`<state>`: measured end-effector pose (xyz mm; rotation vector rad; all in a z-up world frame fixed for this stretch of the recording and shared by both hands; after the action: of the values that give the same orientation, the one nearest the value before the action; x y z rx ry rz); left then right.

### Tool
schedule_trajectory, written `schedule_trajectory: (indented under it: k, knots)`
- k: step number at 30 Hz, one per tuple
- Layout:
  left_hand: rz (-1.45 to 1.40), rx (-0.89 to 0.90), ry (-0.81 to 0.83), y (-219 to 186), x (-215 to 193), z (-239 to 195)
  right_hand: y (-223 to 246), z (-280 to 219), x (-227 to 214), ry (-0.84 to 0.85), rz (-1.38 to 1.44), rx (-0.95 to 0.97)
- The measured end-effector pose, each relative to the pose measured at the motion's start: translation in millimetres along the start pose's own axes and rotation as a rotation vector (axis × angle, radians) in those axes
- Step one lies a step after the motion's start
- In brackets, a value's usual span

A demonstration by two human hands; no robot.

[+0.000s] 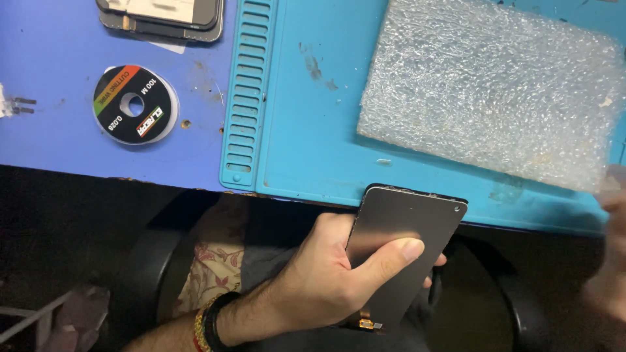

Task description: Prying the screen or frame of a smartphone using tweezers and a plastic pick

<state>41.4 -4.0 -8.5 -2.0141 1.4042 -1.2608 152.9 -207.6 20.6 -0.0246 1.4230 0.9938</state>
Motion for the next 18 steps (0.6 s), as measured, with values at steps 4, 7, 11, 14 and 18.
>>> schedule_trajectory:
  k: [4, 7, 11, 14, 18]
  knots:
    - [-0.090, -0.065, 0.022, 5, 2, 1, -9, 4, -7, 0.026, -0.023, 0.072]
    - [-0.100, -0.044, 0.026, 7, 4, 2, -17, 6, -17, 0.041, -0.058, 0.157]
    - [-0.032, -0.062, -0.042, 5, 6, 5, -36, 0, -49, 0.031, -0.148, 0.321]
    - [-0.006, -0.166, -0.126, 4, 10, 7, -50, -8, -73, 0.018, -0.203, 0.444]
    - [-0.081, -0.350, -0.269, 7, 14, 10, -54, -4, -79, 0.002, -0.156, 0.394]
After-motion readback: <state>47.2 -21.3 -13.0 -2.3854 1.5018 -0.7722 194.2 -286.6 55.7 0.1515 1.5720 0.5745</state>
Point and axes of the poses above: each hand's wrist, its own z-axis towards the middle knuckle, its own x-axis out of the palm, y = z × x, the point moved 4 cm from there along z, towards the middle knuckle, and after that the axes turned 10 degrees about -x, right-handed, at the moved point
